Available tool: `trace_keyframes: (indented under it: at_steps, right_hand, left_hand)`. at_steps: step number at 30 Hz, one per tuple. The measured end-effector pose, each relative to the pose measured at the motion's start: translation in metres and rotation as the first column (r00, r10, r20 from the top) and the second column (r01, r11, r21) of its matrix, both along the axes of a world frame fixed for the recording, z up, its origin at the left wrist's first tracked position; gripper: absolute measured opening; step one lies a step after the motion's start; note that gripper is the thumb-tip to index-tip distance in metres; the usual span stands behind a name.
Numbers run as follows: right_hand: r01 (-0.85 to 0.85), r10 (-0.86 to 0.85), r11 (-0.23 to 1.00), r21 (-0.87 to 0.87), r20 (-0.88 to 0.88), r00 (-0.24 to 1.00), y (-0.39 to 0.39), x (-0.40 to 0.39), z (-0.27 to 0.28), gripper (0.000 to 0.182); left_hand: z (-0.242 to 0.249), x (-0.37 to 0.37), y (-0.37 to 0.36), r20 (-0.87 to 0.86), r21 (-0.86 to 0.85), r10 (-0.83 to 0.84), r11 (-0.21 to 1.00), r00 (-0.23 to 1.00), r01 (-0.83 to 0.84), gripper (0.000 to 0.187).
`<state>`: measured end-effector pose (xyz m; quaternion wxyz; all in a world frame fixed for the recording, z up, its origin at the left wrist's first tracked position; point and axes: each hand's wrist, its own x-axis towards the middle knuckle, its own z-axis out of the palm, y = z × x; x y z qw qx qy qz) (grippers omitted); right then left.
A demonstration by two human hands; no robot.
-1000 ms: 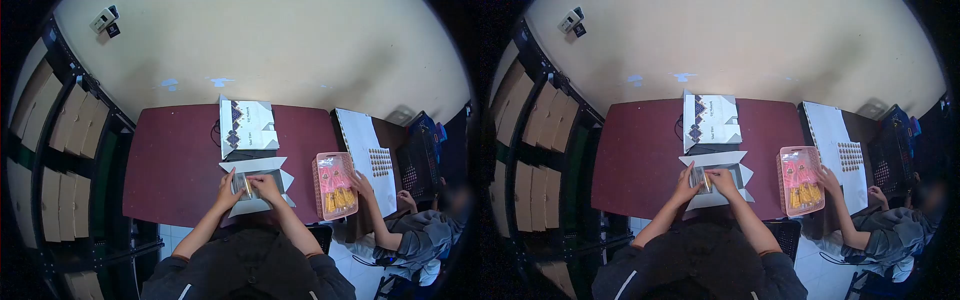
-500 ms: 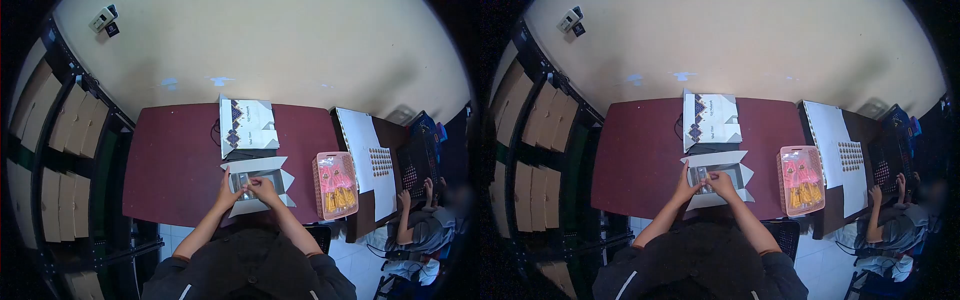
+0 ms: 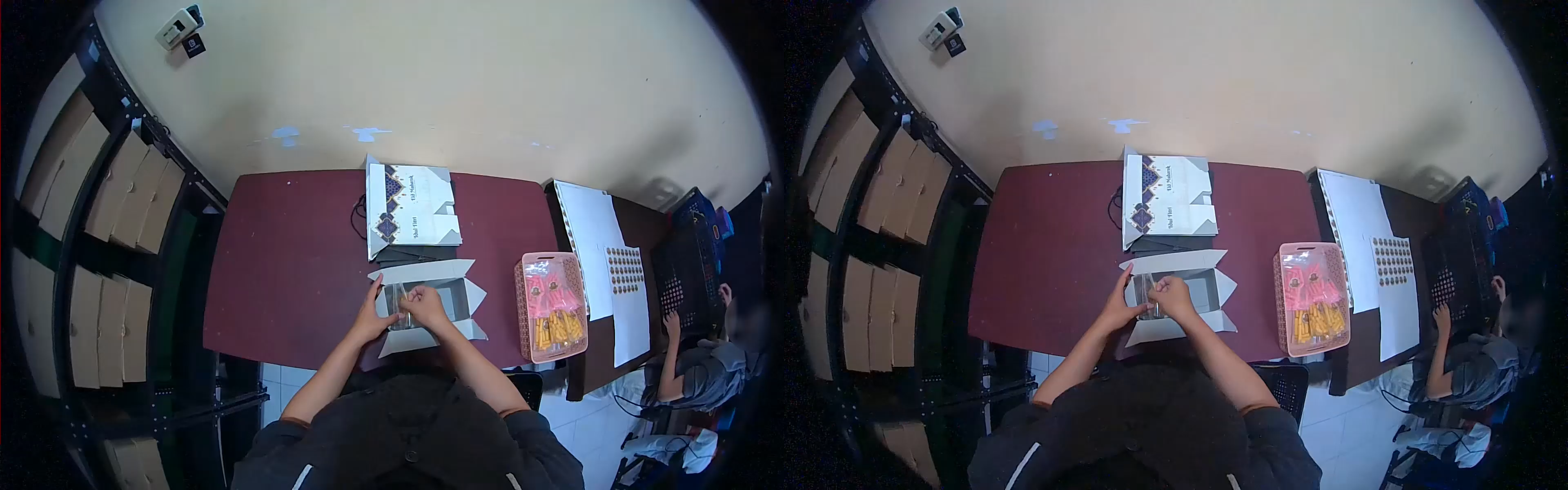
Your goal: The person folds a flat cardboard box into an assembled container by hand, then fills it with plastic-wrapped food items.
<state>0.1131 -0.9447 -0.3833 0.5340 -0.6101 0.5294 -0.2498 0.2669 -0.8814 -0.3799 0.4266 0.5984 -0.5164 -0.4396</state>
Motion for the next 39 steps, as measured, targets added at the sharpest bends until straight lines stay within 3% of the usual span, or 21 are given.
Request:
trace_keyframes:
  at_steps: [7,9,12,14,16,17,19,21,23,26,30,32,36,39]
  right_hand:
    - [0.022,-0.021,0.998,-0.061,0.011,1.000,0.007,0.002,0.011,0.016]
    - [-0.001,0.001,0.995,-0.102,0.001,1.000,0.007,0.002,0.003,0.017]
    - [-0.047,0.046,0.998,0.034,0.016,0.999,0.003,-0.001,0.004,0.017]
    - [-0.127,0.052,0.948,0.293,0.250,0.967,-0.005,-0.004,-0.014,0.016]
    - [-0.166,0.118,0.961,0.221,0.218,0.969,-0.002,-0.009,-0.003,0.016]
    - [-0.206,0.179,0.968,0.144,0.181,0.967,-0.002,-0.010,0.003,0.017]
    - [-0.211,0.183,0.965,0.159,0.174,0.968,-0.003,-0.010,-0.004,0.017]
    - [-0.157,0.154,0.987,0.038,0.073,0.985,0.000,-0.008,-0.007,0.018]
    - [-0.198,0.196,0.977,0.076,0.032,0.980,-0.002,-0.010,-0.006,0.020]
    - [-0.211,0.182,0.956,0.202,0.152,0.971,-0.002,-0.010,-0.005,0.027]
    - [-0.241,0.201,0.951,0.192,0.204,0.958,-0.004,-0.013,-0.011,0.033]
    - [-0.192,0.172,0.965,0.181,0.120,0.978,-0.004,-0.012,-0.011,0.038]
    - [-0.168,0.169,0.975,0.142,0.004,0.986,0.002,-0.005,0.001,0.039]
    - [-0.163,0.163,0.973,0.166,0.013,0.987,0.002,-0.005,0.005,0.039]
  left_hand:
    - [-0.006,-0.002,-0.003,0.036,0.041,0.023,0.999,0.999,-0.025,0.103]
    - [-0.007,0.000,-0.004,-0.023,-0.005,0.012,1.000,1.000,-0.012,0.104]
    - [-0.008,0.005,-0.004,-0.049,0.013,-0.007,1.000,0.999,0.008,0.104]
    - [-0.009,0.006,-0.003,-0.041,0.015,-0.003,1.000,0.999,0.004,0.104]
    - [-0.005,0.005,-0.002,-0.031,0.013,-0.002,1.000,1.000,0.002,0.104]
    - [-0.003,0.005,-0.002,-0.020,0.001,-0.014,1.000,1.000,0.014,0.100]
    - [-0.004,0.005,-0.003,-0.009,-0.012,-0.031,0.999,0.999,0.031,0.096]
    - [-0.011,0.003,-0.004,-0.069,-0.025,0.011,1.000,0.998,-0.012,0.084]
    - [-0.014,0.001,-0.003,-0.025,-0.041,0.025,0.999,0.999,-0.026,0.080]
    - [-0.019,0.003,-0.002,0.013,-0.050,0.047,0.998,0.999,-0.047,0.075]
    - [-0.017,-0.001,-0.004,0.019,-0.034,0.071,0.997,0.997,-0.071,0.074]
    - [-0.018,-0.004,-0.006,0.035,-0.045,0.077,0.996,0.996,-0.075,0.074]
    - [-0.019,-0.010,-0.014,0.078,0.032,0.280,0.959,0.957,-0.283,0.045]
    - [-0.020,-0.003,-0.018,0.032,0.023,0.249,0.968,0.968,-0.250,0.039]
